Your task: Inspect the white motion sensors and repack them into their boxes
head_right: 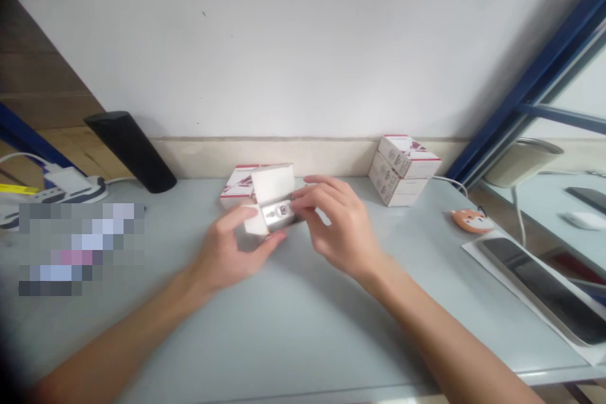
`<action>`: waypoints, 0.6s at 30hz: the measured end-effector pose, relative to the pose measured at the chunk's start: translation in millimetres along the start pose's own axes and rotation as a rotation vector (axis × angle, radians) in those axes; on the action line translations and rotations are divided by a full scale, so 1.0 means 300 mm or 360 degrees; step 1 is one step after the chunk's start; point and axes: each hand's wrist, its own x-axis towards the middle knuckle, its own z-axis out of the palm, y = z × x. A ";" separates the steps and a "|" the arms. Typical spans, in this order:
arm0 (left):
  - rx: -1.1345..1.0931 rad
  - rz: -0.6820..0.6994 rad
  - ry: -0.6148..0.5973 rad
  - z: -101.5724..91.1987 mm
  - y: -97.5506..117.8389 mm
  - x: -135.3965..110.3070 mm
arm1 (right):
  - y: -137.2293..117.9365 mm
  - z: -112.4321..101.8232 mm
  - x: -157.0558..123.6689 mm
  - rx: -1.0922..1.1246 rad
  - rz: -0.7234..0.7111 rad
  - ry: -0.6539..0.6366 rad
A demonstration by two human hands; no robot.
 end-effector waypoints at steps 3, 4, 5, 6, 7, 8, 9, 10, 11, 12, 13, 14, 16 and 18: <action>-0.0005 0.0096 0.0029 0.002 -0.002 0.005 | 0.008 -0.014 0.006 0.0044 0.0096 -0.0126; -0.0011 0.0110 0.0051 0.004 -0.004 0.005 | 0.007 -0.022 0.009 0.0050 0.0102 -0.0172; -0.0022 0.0116 0.0081 0.007 -0.007 0.004 | 0.006 -0.029 0.013 0.0057 0.0104 -0.0208; -0.0037 0.0123 0.0118 0.011 -0.012 0.003 | 0.005 -0.036 0.016 0.0062 0.0107 -0.0233; -0.0056 0.0130 0.0157 0.015 -0.017 0.001 | 0.006 -0.041 0.018 0.0064 0.0106 -0.0252; -0.0077 0.0129 0.0195 0.019 -0.022 -0.002 | 0.008 -0.045 0.020 0.0067 0.0100 -0.0264; -0.0094 0.0117 0.0222 0.023 -0.027 -0.006 | 0.012 -0.047 0.021 0.0071 0.0093 -0.0273; -0.0108 0.0095 0.0239 0.026 -0.033 -0.009 | 0.016 -0.048 0.021 0.0075 0.0086 -0.0283; -0.0120 0.0060 0.0244 0.029 -0.037 -0.013 | 0.019 -0.048 0.021 0.0075 0.0078 -0.0301; -0.0135 0.0021 0.0247 0.031 -0.041 -0.016 | 0.022 -0.048 0.020 0.0068 0.0071 -0.0332; -0.0154 -0.0013 0.0250 0.032 -0.044 -0.018 | 0.024 -0.046 0.018 0.0055 0.0061 -0.0364; -0.0179 -0.0043 0.0249 0.033 -0.046 -0.020 | 0.024 -0.044 0.017 0.0036 0.0053 -0.0390; -0.0253 -0.0095 0.0261 0.035 -0.046 -0.020 | 0.023 -0.037 0.013 0.0000 0.0049 -0.0403; -0.0353 -0.0147 0.0282 0.036 -0.043 -0.017 | 0.021 -0.028 0.008 -0.0018 0.0086 -0.0368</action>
